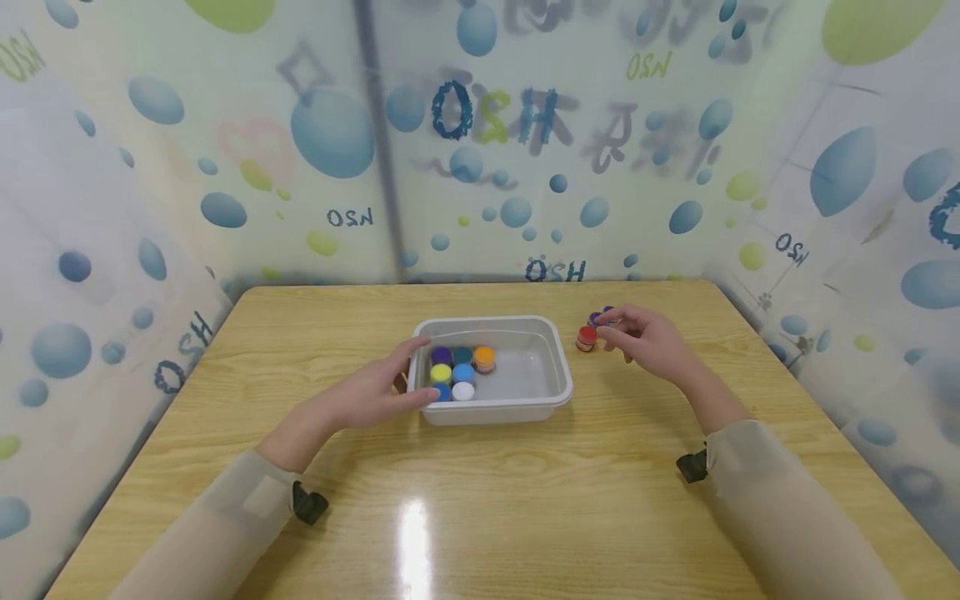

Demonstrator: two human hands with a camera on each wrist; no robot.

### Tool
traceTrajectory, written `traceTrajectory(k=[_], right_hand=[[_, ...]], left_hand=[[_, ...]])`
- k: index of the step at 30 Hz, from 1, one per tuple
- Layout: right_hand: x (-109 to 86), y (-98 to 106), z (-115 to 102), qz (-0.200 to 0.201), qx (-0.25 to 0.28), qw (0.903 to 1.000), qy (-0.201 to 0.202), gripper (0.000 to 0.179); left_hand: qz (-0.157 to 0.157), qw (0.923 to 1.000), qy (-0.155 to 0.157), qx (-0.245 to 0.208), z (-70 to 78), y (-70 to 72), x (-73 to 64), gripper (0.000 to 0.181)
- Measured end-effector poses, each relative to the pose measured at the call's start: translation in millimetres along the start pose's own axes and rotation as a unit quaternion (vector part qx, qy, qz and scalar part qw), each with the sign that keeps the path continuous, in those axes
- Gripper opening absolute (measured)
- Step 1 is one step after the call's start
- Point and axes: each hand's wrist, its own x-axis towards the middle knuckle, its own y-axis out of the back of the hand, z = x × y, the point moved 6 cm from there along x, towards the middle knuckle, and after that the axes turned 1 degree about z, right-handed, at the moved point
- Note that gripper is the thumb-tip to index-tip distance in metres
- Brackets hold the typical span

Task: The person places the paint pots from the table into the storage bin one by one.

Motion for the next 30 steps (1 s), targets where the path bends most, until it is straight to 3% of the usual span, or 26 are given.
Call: traceTrajectory(k=[9,30], right_hand=[[-2.6,10.7,20.0,-0.025,-0.049,0.9983,-0.019,0.04],[23.5,-10.5,29.5,-0.078,-0.079,0.9927,-0.046,0.045]], left_hand=[[0.004,1.0,0.003,-0.006,-2.4,-0.3,-0.5,0.1],[-0.011,0.9999,-0.005,-0.007,-0.8,1.3,1.6,0.099]])
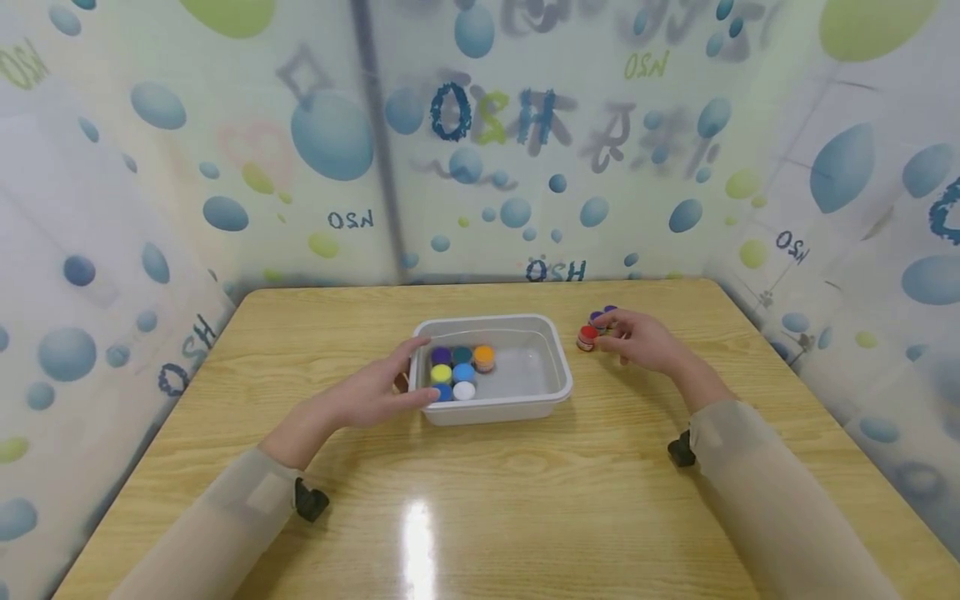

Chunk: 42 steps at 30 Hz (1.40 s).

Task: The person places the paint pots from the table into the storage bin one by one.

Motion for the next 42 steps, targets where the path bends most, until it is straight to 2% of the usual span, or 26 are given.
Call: traceTrajectory(k=[7,14,22,27,32,38,42], right_hand=[[9.5,-6.5,2.0,-0.013,0.0,0.9998,-0.013,0.049],[18.9,-9.8,3.1,-0.012,-0.026,0.9993,-0.026,0.055],[17.9,-14.9,7.2,-0.024,-0.012,0.9984,-0.05,0.056],[9.0,-13.0,9.5,-0.027,0.009,0.9991,-0.032,0.049],[-5.6,-1.1,3.8,-0.009,0.031,0.9995,0.002,0.042],[-15.5,15.5,-19.2,0.013,0.042,0.9978,0.049,0.041],[-18.5,19.2,-41.1,0.016,0.046,0.9955,0.08,0.04]], left_hand=[[0.003,1.0,0.007,0.001,-1.3,-0.5,-0.5,0.099],[0.003,0.9999,0.01,0.002,-1.1,-1.2,-0.9,0.1],[0.006,1.0,0.003,0.001,0.3,-2.2,0.2,0.1],[0.005,1.0,0.004,-0.002,0.6,-3.5,0.8,0.099],[0.002,1.0,0.004,0.004,1.2,-3.9,1.9,0.099],[0.005,1.0,0.006,0.005,0.0,-2.3,2.1,0.098],[0.008,0.9999,0.009,0.005,-0.6,-1.0,1.2,0.098]])
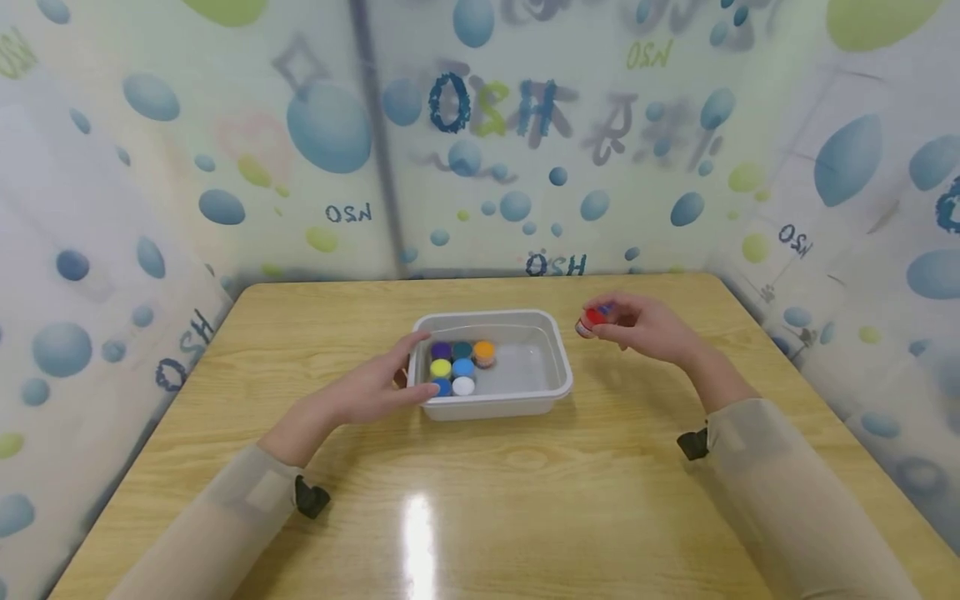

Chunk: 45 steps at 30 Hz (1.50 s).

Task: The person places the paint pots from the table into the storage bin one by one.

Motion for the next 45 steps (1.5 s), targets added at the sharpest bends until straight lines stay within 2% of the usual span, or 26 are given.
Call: traceTrajectory(k=[8,18,23,29,35,41,45], right_hand=[[4.3,-16.9,-37.8,-0.021,0.007,0.9983,0.054,0.038],[16.4,-53.2,-71.8,-0.055,0.011,0.9963,0.064,0.036],[25.2,-71.9,-85.0,-0.07,0.011,0.9937,0.087,0.036],[36.1,-93.0,-91.8,-0.089,0.004,0.9891,0.117,0.038],[46.5,-107.2,-93.6,-0.108,-0.013,0.9861,0.126,0.04],[53.6,-114.6,-96.6,-0.111,-0.008,0.9864,0.121,0.039],[55.2,-119.9,-93.1,-0.118,0.002,0.9883,0.096,0.041]], left_hand=[[-0.004,1.0,-0.004,0.003,-0.9,0.8,-0.7,0.097],[-0.006,1.0,-0.003,-0.006,-2.7,0.3,0.1,0.098],[-0.003,1.0,-0.002,-0.008,-3.9,0.7,0.3,0.099],[0.0,1.0,-0.002,-0.005,-3.6,0.0,0.0,0.099],[0.002,1.0,-0.005,-0.002,-2.3,0.0,0.1,0.099],[0.003,1.0,-0.002,0.0,-1.1,0.7,-0.4,0.098],[0.002,1.0,-0.004,-0.002,-0.8,0.6,0.6,0.099]])
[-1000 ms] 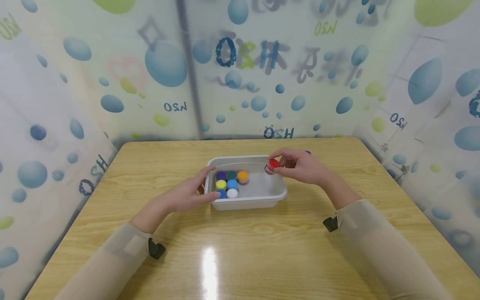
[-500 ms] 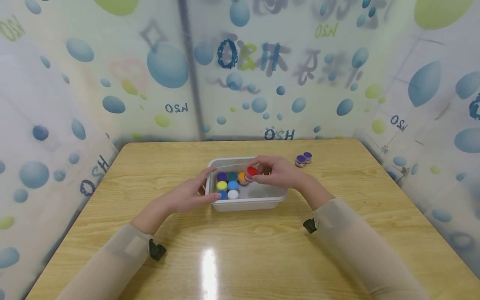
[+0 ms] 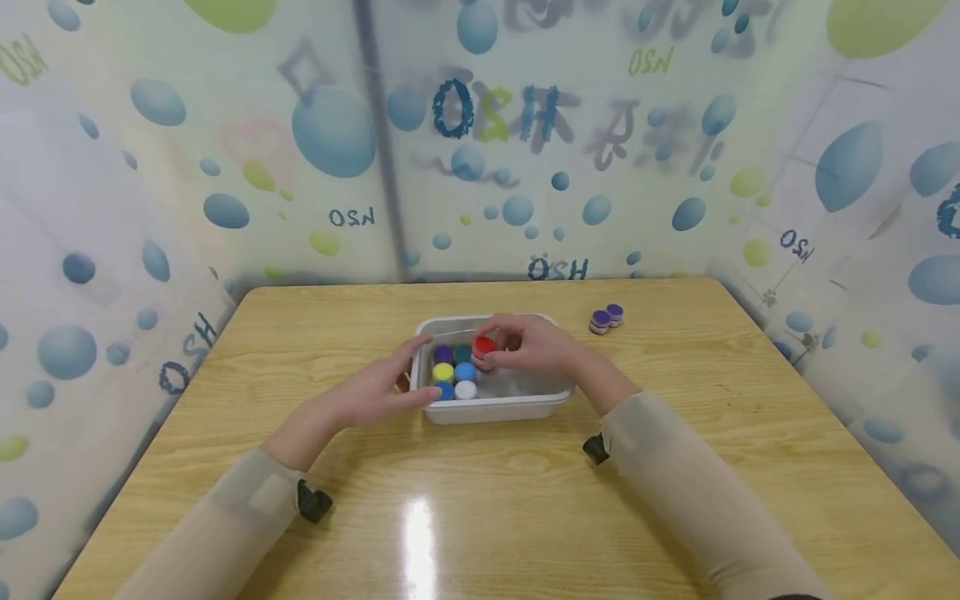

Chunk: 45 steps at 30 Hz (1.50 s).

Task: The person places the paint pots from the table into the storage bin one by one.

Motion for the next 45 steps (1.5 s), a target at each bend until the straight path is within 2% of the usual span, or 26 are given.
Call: traceTrajectory(k=[4,8,18,26,35,45], right_hand=[[-0.4,-2.9,6.0,0.004,0.006,0.9997,-0.024,0.042],[-0.7,-4.3,6.2,0.007,0.003,0.9996,-0.026,0.041],[0.8,-8.4,5.4,-0.013,-0.064,0.9969,-0.044,0.034],[0.3,-11.1,4.7,-0.038,-0.092,0.9926,-0.069,0.032],[3.3,-17.3,3.4,-0.076,-0.137,0.9854,-0.067,0.037],[2.2,-18.7,5.8,-0.074,-0.131,0.9846,-0.089,0.037]], left_hand=[[0.001,1.0,-0.006,-0.003,1.6,0.3,1.7,0.098],[0.001,1.0,-0.004,-0.002,2.1,1.3,1.7,0.098],[0.003,1.0,-0.007,-0.002,0.7,2.3,0.5,0.098],[0.005,0.9999,-0.011,-0.001,0.5,1.9,0.8,0.097],[0.005,0.9999,-0.013,-0.004,0.0,0.6,0.2,0.096],[0.003,1.0,-0.008,-0.004,-0.4,-1.4,0.2,0.096]])
